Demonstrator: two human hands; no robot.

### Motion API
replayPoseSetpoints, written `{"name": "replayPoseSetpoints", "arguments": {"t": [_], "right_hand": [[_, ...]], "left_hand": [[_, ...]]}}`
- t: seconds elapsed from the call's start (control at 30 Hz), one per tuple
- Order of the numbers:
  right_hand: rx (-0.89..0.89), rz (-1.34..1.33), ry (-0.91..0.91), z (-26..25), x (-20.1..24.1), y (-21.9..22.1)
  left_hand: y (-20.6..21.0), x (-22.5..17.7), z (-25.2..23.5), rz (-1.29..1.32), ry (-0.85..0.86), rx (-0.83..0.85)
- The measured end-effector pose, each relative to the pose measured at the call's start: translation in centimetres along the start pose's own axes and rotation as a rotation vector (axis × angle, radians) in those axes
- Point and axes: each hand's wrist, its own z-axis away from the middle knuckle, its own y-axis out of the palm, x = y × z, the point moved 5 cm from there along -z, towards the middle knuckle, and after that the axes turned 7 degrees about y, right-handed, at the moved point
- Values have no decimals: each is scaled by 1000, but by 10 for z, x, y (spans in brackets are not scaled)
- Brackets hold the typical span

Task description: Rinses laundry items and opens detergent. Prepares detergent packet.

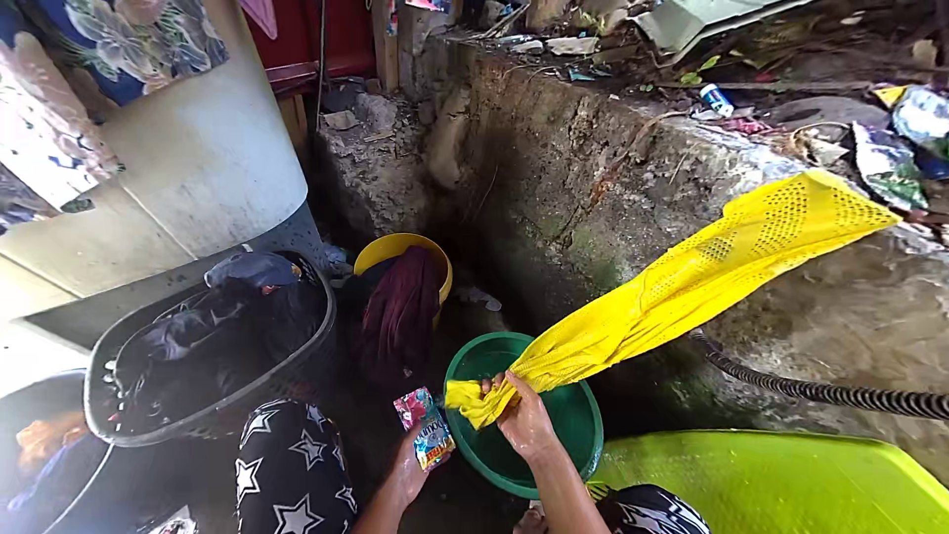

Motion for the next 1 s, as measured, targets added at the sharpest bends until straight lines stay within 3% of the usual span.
{"name": "replayPoseSetpoints", "arguments": {"t": [0.2, 0.43, 0.67, 0.87, 1.0], "right_hand": [[50, 113, 49, 31, -18, 34], [100, 52, 68, 45, -10, 46], [180, 95, 104, 54, -17, 57], [172, 116, 124, 55, -20, 54], [170, 150, 137, 57, -19, 51]], "left_hand": [[3, -4, 10, 0, 54, -25], [7, -9, 13, -115, 62, -39], [-8, -12, 9, -399, 134, -193], [-2, -9, 10, -285, 182, -49], [13, -14, 19, -191, 134, 141]]}}
